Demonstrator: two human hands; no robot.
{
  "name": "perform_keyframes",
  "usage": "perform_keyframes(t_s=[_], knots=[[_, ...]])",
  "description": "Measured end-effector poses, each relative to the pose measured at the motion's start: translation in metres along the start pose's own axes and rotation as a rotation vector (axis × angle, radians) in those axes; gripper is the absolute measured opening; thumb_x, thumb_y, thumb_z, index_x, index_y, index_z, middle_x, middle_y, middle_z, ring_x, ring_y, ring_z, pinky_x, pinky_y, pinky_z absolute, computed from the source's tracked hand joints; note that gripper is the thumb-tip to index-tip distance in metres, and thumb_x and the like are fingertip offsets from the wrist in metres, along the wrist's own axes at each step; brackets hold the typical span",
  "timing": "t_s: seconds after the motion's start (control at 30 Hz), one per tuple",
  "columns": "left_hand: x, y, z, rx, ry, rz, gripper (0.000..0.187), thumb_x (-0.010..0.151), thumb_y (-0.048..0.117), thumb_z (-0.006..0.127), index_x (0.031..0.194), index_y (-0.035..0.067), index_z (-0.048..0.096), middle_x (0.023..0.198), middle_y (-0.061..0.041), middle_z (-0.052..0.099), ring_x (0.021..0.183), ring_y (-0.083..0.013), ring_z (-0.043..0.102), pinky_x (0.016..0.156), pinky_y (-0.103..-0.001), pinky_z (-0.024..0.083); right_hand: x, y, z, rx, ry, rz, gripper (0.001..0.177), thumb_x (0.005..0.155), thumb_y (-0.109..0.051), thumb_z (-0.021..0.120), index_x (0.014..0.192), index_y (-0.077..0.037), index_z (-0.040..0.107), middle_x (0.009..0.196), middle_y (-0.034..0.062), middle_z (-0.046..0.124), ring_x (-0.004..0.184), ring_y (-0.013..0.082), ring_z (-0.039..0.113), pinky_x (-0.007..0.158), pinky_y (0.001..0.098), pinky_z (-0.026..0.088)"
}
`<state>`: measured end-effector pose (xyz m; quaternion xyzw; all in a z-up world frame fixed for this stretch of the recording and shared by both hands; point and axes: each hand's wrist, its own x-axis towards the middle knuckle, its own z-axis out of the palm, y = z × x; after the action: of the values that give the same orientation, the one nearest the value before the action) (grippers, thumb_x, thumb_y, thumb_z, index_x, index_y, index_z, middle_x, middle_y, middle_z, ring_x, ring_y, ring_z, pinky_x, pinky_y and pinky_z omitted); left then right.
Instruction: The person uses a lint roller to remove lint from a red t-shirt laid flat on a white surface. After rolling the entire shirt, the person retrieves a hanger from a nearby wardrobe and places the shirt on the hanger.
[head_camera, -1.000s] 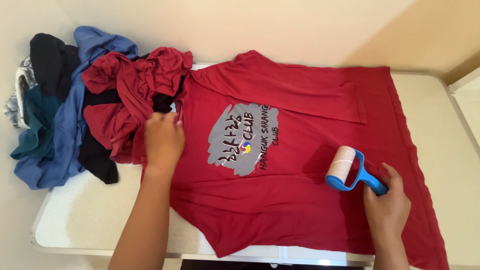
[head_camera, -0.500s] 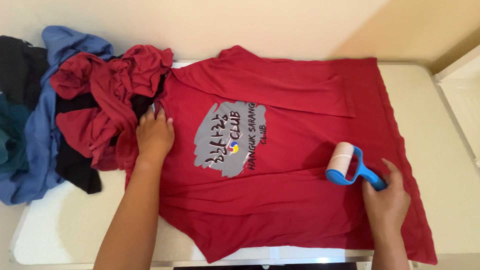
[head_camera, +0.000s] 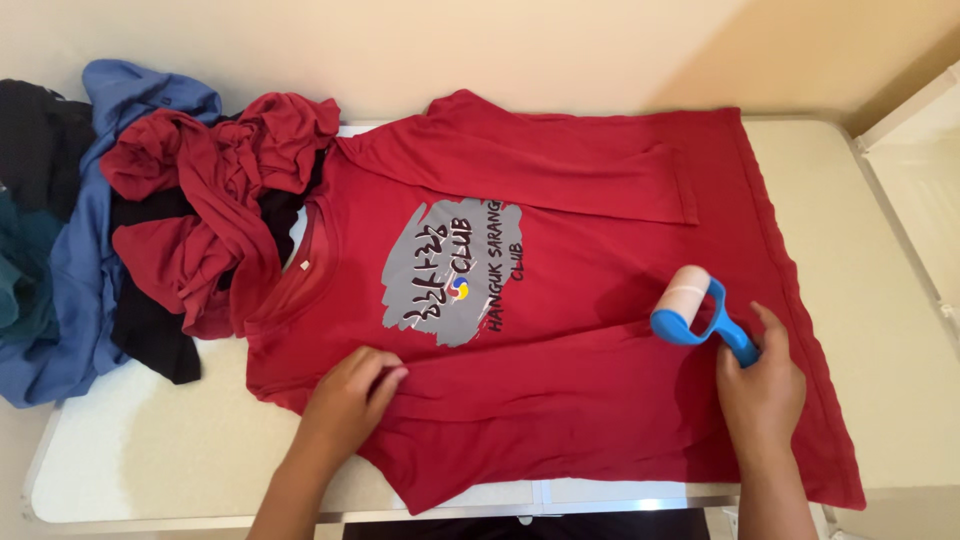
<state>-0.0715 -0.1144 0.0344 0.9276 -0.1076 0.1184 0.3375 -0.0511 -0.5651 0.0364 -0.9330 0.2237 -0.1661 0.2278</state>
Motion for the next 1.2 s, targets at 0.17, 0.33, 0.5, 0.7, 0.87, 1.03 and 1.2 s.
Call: perform_keyframes(t_s=[0.17, 0.33, 0.5, 0.7, 0.87, 1.03, 1.2], knots=[[0.015, -0.007, -0.003, -0.005, 0.097, -0.034, 0.017, 0.092, 0.024, 0.072, 0.101, 0.009, 0.07, 0.099, -0.011, 0.074, 0.088, -0.0329, 0.071, 0.074, -0.04, 0.056, 0.009, 0.003, 0.009, 0.047, 0.192, -0.248, 0.053, 0.094, -0.011, 0.071, 0.146, -0.01, 0.061, 0.103, 0.021, 0.071, 0.086, 0.0385, 0.069, 0.071, 0.0481, 0.054], [0.034, 0.003, 0.005, 0.23, 0.246, 0.152, 0.024, 0.084, 0.02, 0.074, 0.107, 0.011, 0.073, 0.106, -0.012, 0.068, 0.101, -0.0346, 0.063, 0.085, -0.048, 0.048, 0.017, 0.008, 0.019, -0.021, 0.191, -0.301, 0.05, 0.093, -0.007, 0.07, 0.143, -0.008, 0.064, 0.108, 0.0215, 0.071, 0.095, 0.0394, 0.068, 0.081, 0.0485, 0.054], [-0.004, 0.04, 0.031, 0.139, 0.038, 0.206, 0.018, 0.085, 0.025, 0.078, 0.1, 0.017, 0.075, 0.103, -0.004, 0.066, 0.096, -0.0269, 0.059, 0.083, -0.045, 0.044, -0.006, 0.007, 0.007, -0.004, 0.13, -0.157, 0.046, 0.094, -0.007, 0.07, 0.14, -0.008, 0.067, 0.103, 0.023, 0.067, 0.099, 0.0397, 0.064, 0.087, 0.0492, 0.052], [-0.047, 0.064, 0.038, -0.039, -0.156, 0.224, 0.035, 0.076, 0.024, 0.084, 0.105, 0.008, 0.074, 0.103, -0.009, 0.064, 0.099, -0.0297, 0.06, 0.086, -0.043, 0.046, -0.04, -0.014, 0.012, 0.026, -0.007, -0.236, 0.041, 0.086, -0.008, 0.072, 0.128, -0.009, 0.072, 0.099, 0.0215, 0.069, 0.098, 0.0375, 0.065, 0.085, 0.047, 0.053], [-0.059, 0.055, 0.033, -0.045, -0.08, 0.208, 0.028, 0.081, 0.009, 0.078, 0.108, 0.007, 0.074, 0.108, -0.009, 0.065, 0.098, -0.0288, 0.063, 0.085, -0.04, 0.052, -0.046, -0.022, 0.023, 0.048, -0.021, -0.335, 0.034, 0.084, -0.009, 0.073, 0.118, -0.008, 0.075, 0.099, 0.0179, 0.072, 0.1, 0.0357, 0.067, 0.083, 0.0455, 0.054], [-0.07, 0.046, 0.027, -0.068, -0.068, 0.216, 0.032, 0.078, 0.007, 0.078, 0.11, 0.005, 0.074, 0.107, -0.009, 0.068, 0.096, -0.029, 0.065, 0.083, -0.04, 0.053, -0.039, -0.016, 0.017, 0.033, -0.04, -0.287, 0.031, 0.089, -0.01, 0.071, 0.12, -0.008, 0.075, 0.102, 0.0195, 0.071, 0.095, 0.037, 0.068, 0.083, 0.0456, 0.055], [-0.075, 0.047, 0.028, -0.024, -0.022, 0.293, 0.024, 0.079, 0.005, 0.078, 0.103, 0.008, 0.076, 0.099, -0.006, 0.069, 0.094, -0.0256, 0.065, 0.083, -0.039, 0.053, -0.041, -0.027, 0.015, 0.059, -0.08, -0.279, 0.032, 0.09, -0.012, 0.071, 0.121, -0.008, 0.074, 0.102, 0.0199, 0.072, 0.097, 0.0378, 0.068, 0.084, 0.0471, 0.054]])
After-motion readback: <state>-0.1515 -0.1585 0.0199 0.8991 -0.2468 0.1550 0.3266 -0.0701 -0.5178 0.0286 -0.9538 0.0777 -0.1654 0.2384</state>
